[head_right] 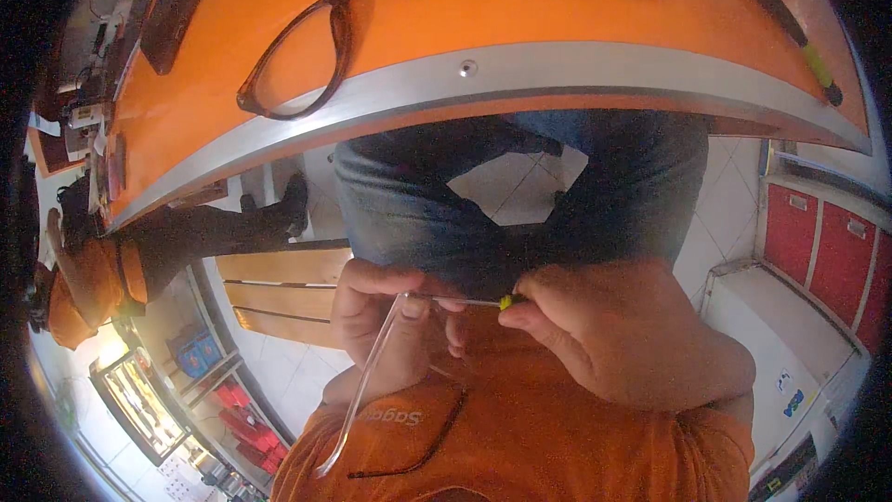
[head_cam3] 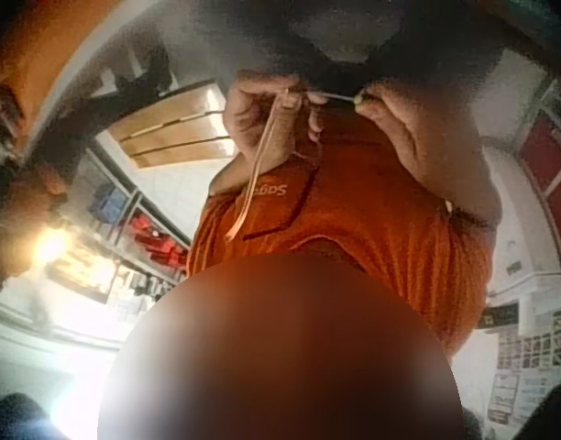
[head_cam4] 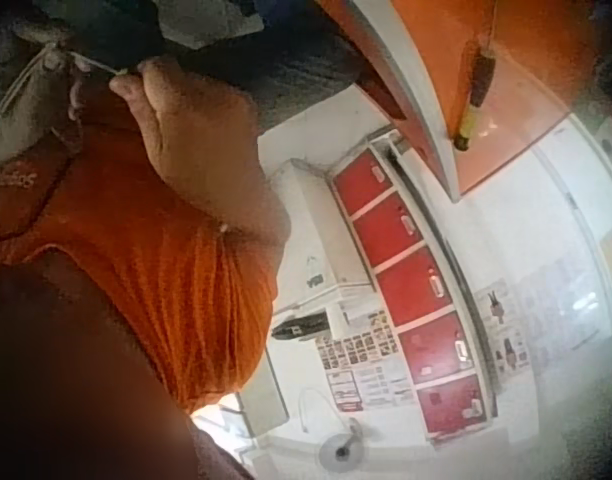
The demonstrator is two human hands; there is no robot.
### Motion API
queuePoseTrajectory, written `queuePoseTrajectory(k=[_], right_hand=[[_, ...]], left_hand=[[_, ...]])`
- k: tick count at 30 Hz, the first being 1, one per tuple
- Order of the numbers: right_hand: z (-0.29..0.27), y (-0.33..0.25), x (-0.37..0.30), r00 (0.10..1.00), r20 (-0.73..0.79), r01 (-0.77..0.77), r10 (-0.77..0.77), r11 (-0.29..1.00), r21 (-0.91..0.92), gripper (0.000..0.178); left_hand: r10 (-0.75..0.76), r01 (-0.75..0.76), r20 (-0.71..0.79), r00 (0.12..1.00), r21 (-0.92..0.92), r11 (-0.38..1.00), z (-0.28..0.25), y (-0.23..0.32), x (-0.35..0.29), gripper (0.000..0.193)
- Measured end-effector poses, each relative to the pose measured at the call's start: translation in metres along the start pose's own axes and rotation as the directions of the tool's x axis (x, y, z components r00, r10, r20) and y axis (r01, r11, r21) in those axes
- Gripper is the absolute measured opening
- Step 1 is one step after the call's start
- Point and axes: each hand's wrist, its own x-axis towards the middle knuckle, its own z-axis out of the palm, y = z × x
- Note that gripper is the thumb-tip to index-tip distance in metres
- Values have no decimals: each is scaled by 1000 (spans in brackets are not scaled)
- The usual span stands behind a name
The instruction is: The person uses a small screwdriver to tighten a screw on the hinge of a pair of eyeglasses while sitting at an orange counter.
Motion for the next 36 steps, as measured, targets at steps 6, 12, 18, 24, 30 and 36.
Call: queuePoseTrajectory(k=[6, 12, 18, 24, 30, 36], right_hand=[[-14, -3, 2, 981, 148, -139, 123, 985, 98, 28], [-14, -1, 4, 988, 103, -129, 114, 979, 157, 31], [-9, 2, 2, 992, 87, -109, 96, 981, 160, 31], [-7, 9, 3, 974, 179, -193, 141, 927, 322, 32], [0, 15, 3, 953, 254, -278, 165, 810, 517, 34], [18, 43, 13, 974, 212, -202, 81, 735, 647, 31]], left_hand=[[20, -22, 25, 999, 69, 997, -2, -1, -3, 21], [-3, 2, 49, 999, 13, 1000, -4, 0, -3, 21], [23, -23, 1, 1000, -18, 1000, 4, -1, -1, 18], [-55, 56, -42, 998, 13, 998, 7, 3, -1, 18], [-14, 15, -16, 1000, 30, 999, 3, 0, 1, 18], [-132, 122, 2, 991, 364, 923, -2, 25, 21, 16]])
